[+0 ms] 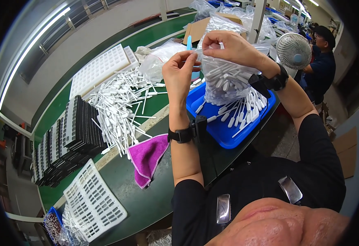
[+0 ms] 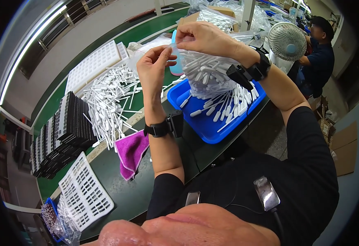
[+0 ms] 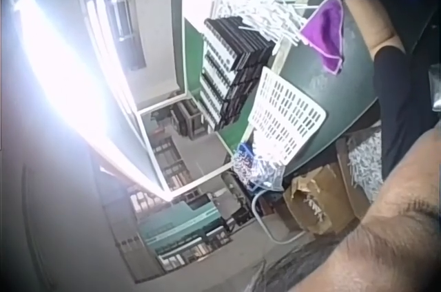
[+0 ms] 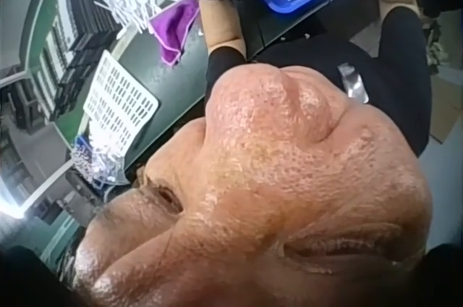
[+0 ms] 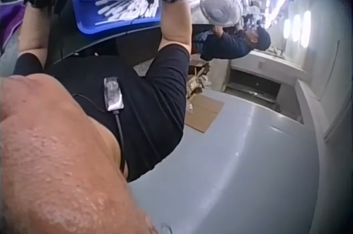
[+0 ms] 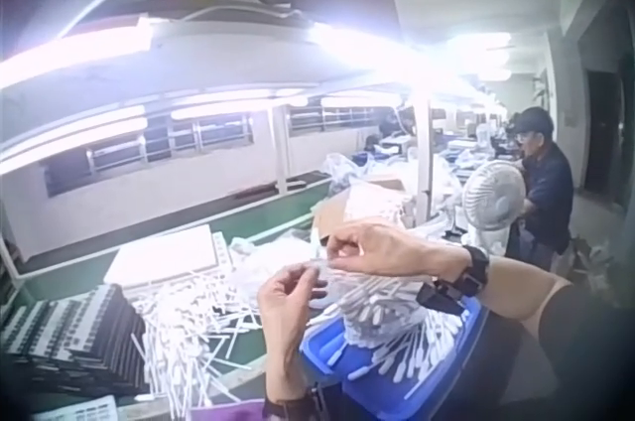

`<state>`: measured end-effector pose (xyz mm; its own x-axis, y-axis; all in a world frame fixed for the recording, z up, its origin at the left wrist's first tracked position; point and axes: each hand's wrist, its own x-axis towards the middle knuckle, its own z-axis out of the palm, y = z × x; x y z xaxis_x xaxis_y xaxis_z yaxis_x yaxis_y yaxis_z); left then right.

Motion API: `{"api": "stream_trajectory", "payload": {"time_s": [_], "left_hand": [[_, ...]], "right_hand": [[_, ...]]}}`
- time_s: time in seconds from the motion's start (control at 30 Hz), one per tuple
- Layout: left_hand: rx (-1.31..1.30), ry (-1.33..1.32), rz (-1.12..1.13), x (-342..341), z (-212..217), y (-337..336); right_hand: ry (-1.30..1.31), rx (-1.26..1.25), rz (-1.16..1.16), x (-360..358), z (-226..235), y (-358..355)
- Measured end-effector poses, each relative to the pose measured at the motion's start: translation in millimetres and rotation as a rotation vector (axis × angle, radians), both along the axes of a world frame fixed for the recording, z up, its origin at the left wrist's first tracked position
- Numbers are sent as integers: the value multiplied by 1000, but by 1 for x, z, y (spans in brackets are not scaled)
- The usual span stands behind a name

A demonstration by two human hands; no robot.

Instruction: Packaging cotton swabs into plastic bags at a workstation.

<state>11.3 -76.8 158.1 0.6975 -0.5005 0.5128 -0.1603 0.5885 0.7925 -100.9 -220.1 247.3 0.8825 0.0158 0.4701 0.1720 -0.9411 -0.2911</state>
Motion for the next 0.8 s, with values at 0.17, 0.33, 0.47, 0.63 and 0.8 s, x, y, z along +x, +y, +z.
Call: {"api": "stream_trajectory", "payload": {"time_s": [0.17,0.33,0.47,0.63,0.8], "left_hand": [[56,92,-88,0,6,10],[40,102,-81,-4,7,8],[-18,89,-31,-10,8,2],[-73,23,-16,-9,4,-3],[-74,-5,34,-6,2,-3]], "right_hand": [[-15,34,10,4,-1,-2],[-62,-67,-43,2,0,-4],[-303,-285,4,3,-11,-5],[-246,-152,35,-1,-11,-8],[25,-107,-70,-24,16,-2]]}}
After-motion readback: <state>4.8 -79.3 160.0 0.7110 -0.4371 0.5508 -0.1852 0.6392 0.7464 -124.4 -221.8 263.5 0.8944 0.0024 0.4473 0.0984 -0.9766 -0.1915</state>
